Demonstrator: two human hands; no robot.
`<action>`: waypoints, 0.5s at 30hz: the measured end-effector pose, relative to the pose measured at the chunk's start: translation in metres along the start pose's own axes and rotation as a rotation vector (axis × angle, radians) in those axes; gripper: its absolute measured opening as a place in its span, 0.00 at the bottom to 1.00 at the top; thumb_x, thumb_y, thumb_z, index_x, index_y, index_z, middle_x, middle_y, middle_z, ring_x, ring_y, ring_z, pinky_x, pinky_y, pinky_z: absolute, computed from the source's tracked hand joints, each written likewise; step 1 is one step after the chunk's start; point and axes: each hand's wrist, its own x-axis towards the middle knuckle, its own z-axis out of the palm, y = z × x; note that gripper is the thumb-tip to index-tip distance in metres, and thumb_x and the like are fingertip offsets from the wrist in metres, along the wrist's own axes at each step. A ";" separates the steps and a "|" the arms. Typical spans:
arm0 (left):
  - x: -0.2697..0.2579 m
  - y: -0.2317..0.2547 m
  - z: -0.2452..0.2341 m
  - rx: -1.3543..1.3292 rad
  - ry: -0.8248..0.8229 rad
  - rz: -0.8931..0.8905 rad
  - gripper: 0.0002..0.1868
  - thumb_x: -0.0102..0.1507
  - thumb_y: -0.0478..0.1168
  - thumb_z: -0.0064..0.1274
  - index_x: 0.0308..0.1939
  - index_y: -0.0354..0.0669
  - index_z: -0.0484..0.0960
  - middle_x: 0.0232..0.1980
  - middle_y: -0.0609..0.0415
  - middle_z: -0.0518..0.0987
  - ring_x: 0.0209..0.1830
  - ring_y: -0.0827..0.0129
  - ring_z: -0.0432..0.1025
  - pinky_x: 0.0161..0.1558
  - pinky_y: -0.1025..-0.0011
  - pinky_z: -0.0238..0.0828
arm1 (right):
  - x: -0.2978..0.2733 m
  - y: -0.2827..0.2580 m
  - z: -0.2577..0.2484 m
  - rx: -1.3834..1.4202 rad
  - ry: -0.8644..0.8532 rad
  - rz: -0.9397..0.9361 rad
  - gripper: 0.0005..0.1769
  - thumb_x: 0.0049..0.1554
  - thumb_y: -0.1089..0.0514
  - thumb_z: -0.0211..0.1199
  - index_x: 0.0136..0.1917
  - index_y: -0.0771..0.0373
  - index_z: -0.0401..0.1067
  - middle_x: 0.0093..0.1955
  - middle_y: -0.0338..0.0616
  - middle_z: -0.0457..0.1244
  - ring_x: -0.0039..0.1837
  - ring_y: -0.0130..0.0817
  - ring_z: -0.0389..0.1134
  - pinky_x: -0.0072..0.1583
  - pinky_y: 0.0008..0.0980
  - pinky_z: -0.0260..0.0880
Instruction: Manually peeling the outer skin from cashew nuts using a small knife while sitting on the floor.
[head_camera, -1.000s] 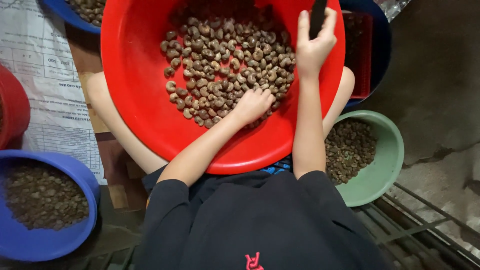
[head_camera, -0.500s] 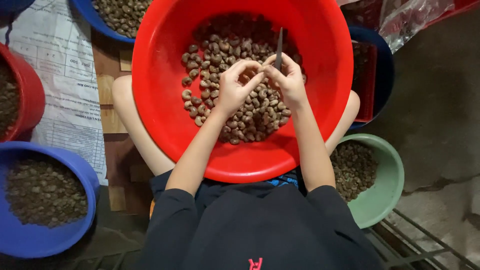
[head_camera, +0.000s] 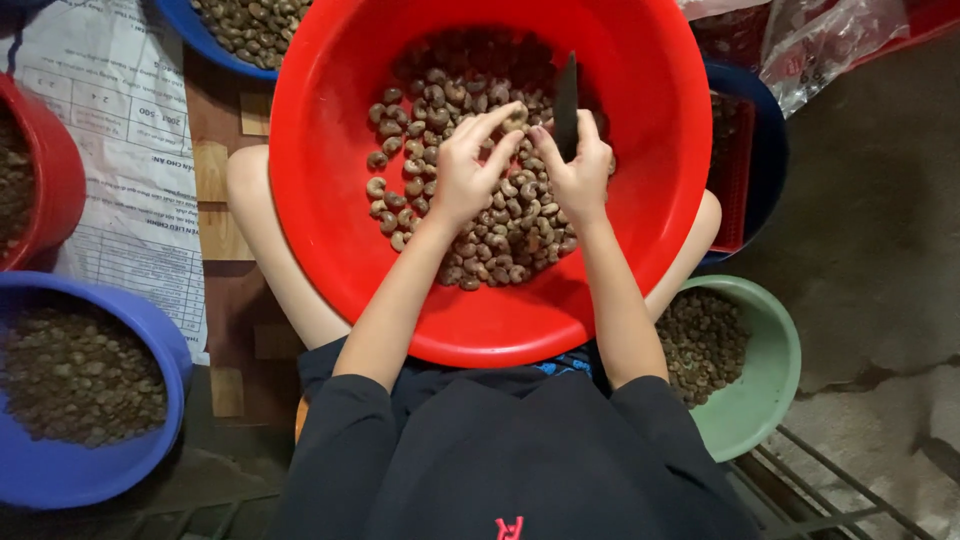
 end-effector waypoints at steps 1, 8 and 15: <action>0.004 0.003 -0.005 0.001 0.000 0.000 0.15 0.70 0.39 0.58 0.61 0.45 0.83 0.50 0.48 0.85 0.49 0.56 0.80 0.48 0.65 0.79 | 0.000 -0.010 -0.003 0.001 0.000 0.000 0.12 0.62 0.51 0.72 0.49 0.59 0.73 0.31 0.42 0.69 0.33 0.28 0.69 0.33 0.24 0.63; 0.018 -0.002 -0.037 0.181 -0.042 0.048 0.12 0.68 0.43 0.61 0.55 0.47 0.84 0.42 0.45 0.86 0.42 0.52 0.82 0.38 0.63 0.81 | 0.002 0.014 -0.009 -0.940 0.016 -0.510 0.04 0.64 0.50 0.61 0.49 0.49 0.72 0.34 0.32 0.64 0.36 0.34 0.70 0.36 0.35 0.71; 0.019 0.022 -0.039 0.450 -0.102 0.055 0.11 0.67 0.39 0.58 0.52 0.42 0.81 0.41 0.52 0.86 0.26 0.65 0.75 0.31 0.68 0.70 | 0.002 -0.012 -0.010 -0.944 -0.094 -0.384 0.06 0.59 0.61 0.59 0.51 0.60 0.69 0.39 0.39 0.67 0.35 0.40 0.67 0.37 0.38 0.63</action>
